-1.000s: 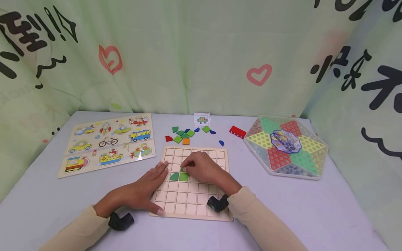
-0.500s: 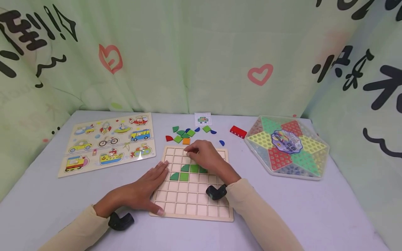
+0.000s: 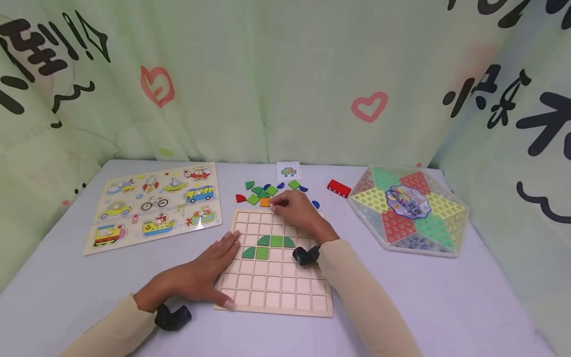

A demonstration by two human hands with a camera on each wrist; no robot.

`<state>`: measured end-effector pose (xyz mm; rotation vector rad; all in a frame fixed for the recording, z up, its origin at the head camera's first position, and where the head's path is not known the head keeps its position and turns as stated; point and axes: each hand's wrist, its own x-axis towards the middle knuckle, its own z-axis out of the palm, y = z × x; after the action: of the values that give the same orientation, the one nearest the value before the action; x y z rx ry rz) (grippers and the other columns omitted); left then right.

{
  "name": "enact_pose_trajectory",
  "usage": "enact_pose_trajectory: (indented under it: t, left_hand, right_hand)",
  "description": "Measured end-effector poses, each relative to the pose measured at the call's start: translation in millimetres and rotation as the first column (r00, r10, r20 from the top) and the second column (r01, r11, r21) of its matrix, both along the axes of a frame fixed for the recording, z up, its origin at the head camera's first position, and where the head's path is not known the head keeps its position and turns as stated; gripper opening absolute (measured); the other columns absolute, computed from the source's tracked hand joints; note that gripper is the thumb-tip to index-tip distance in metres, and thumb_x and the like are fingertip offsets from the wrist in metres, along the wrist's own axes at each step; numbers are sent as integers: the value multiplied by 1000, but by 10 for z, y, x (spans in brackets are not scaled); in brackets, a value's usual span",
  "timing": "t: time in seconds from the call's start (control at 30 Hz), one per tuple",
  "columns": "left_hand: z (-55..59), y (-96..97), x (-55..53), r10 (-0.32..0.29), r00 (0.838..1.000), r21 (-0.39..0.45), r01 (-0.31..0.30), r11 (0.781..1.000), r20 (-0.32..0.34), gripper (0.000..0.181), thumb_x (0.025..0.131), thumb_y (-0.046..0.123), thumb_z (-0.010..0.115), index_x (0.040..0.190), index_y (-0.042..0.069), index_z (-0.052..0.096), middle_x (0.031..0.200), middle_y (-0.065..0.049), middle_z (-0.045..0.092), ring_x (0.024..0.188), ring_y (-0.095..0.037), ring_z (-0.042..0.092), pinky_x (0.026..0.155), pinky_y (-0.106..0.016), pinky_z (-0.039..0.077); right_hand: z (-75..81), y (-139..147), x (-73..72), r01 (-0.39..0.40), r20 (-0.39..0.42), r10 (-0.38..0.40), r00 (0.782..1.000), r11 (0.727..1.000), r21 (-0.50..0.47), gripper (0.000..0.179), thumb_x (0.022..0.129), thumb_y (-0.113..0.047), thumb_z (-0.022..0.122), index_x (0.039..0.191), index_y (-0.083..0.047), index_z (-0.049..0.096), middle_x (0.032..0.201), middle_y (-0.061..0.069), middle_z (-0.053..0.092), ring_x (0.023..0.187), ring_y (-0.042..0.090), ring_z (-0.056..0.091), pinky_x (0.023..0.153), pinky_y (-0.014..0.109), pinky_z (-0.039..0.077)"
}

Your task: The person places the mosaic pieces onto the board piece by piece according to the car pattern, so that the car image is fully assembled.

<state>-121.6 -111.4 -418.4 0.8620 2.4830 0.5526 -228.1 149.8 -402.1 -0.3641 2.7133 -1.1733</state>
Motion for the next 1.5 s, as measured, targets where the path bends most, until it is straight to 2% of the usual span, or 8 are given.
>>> enact_pose_trajectory:
  t: [0.13, 0.4, 0.53, 0.73, 1.1, 1.33, 1.5]
  left_hand:
    - [-2, 3, -4, -1, 1000, -2, 1, 1000, -6, 128, 67, 70, 74, 157, 9, 6, 163, -1, -10, 146, -17, -15, 117, -43, 3]
    - [6, -1, 6, 11, 1000, -6, -11, 1000, -4, 128, 66, 69, 75, 157, 8, 7, 163, -2, -10, 146, -18, -14, 117, -43, 3]
    - [0, 0, 5, 4, 1000, 1, -4, 1000, -4, 129, 67, 69, 75, 157, 8, 7, 163, -1, -10, 146, -17, -15, 117, -43, 2]
    - [-22, -3, -7, 0, 1000, 2, 0, 1000, -10, 129, 66, 70, 74, 157, 8, 6, 163, -1, -11, 146, -17, -15, 117, -43, 2]
    - [2, -6, 14, 12, 1000, -7, -12, 1000, -4, 129, 66, 69, 75, 157, 8, 7, 163, -1, -11, 146, -17, -15, 117, -41, 2]
    - [5, -7, 25, 13, 1000, -4, -13, 1000, -5, 128, 67, 69, 75, 157, 8, 8, 163, -1, -9, 146, -17, -15, 117, -42, 3]
    - [6, 0, 14, 13, 1000, 4, -13, 1000, -2, 128, 67, 68, 76, 157, 8, 8, 163, -1, -9, 146, -17, -14, 117, -42, 3]
  right_hand:
    - [-18, -6, -61, 15, -6, -15, 1000, 1000, -13, 24, 95, -15, 64, 117, -9, 71, 106, 4, 65, 99, 22, 58, 88, 37, 49]
    - [-33, -75, -135, -6, 1, 6, 1000, 1000, -6, 26, 95, -14, 64, 119, -8, 70, 108, 5, 62, 102, 22, 56, 91, 38, 48]
    - [-45, -90, -164, 3, 6, -3, 1000, 1000, 12, 26, 95, -14, 63, 119, -8, 70, 109, 5, 61, 103, 22, 56, 91, 38, 48]
    - [-34, -138, -202, -29, -25, 31, 999, 998, 51, 27, 96, -12, 60, 121, -5, 68, 109, 6, 62, 103, 22, 57, 91, 39, 48]
    - [-63, -258, -214, 3, 20, -5, 1000, 998, 69, 30, 94, -18, 66, 121, -5, 69, 110, 6, 62, 101, 21, 57, 90, 36, 50]
    - [-53, -290, -194, 23, 23, -26, 999, 993, 113, 27, 94, -13, 64, 119, -3, 68, 108, 8, 62, 98, 23, 56, 89, 36, 49]
    - [-1, -315, -178, 36, 57, -44, 997, 991, 132, 30, 95, -14, 64, 122, -3, 67, 114, 10, 64, 104, 24, 57, 93, 39, 48]
